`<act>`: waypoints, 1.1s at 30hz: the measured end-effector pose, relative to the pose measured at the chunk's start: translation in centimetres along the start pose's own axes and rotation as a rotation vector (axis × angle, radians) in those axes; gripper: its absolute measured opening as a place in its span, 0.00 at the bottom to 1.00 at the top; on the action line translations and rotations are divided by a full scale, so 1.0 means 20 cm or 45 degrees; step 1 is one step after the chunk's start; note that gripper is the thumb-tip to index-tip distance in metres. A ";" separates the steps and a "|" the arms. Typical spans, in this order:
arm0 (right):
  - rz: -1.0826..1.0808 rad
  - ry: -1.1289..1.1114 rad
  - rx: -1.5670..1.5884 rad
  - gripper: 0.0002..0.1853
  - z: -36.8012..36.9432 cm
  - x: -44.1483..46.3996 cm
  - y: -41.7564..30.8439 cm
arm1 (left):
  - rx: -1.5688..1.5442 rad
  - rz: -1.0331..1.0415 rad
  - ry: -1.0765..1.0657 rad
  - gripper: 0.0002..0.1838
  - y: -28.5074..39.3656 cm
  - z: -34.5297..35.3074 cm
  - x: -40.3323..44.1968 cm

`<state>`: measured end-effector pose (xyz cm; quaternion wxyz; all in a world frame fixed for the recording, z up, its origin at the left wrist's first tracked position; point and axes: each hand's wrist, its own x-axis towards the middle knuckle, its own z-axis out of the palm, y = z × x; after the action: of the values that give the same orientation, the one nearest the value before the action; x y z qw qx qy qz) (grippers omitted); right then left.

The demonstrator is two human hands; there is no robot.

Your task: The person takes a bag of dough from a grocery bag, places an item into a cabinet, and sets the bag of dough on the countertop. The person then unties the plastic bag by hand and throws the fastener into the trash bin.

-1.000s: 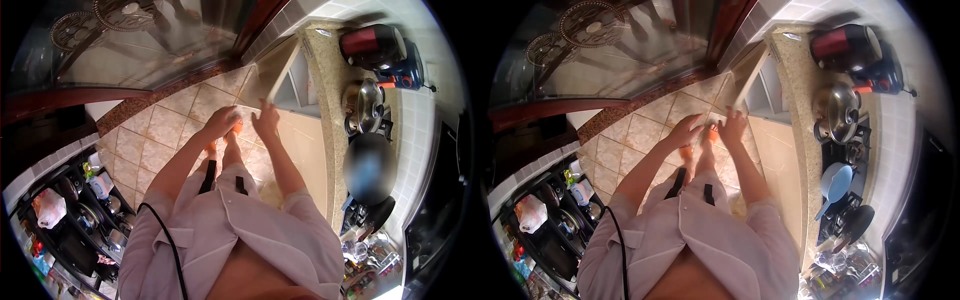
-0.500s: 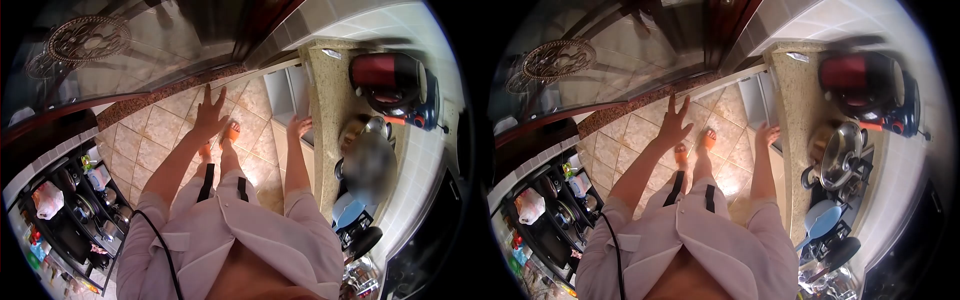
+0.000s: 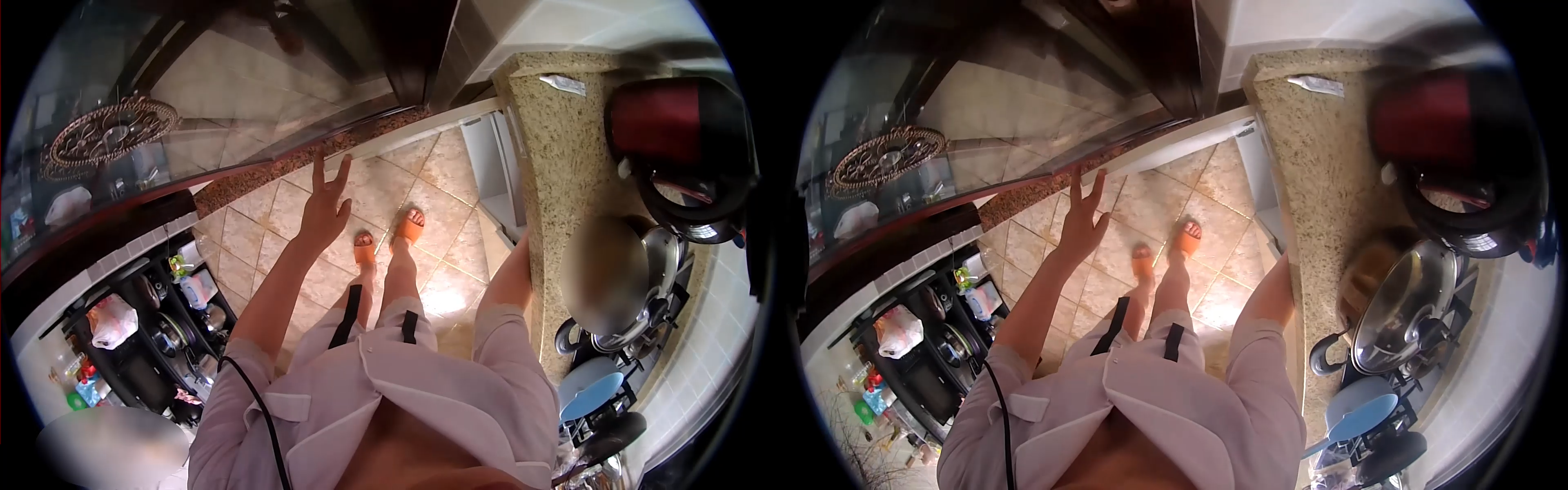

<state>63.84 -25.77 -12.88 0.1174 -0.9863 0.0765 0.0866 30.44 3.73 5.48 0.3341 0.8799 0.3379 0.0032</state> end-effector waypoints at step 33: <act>-0.230 0.042 -0.546 0.24 0.00 -0.40 -0.10 | -0.041 0.027 0.103 0.51 -0.03 0.02 0.13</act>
<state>56.42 -22.84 -10.86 -0.0888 -0.9928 -0.0305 0.0740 32.26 5.40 4.13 0.3340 0.8771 0.3417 0.0479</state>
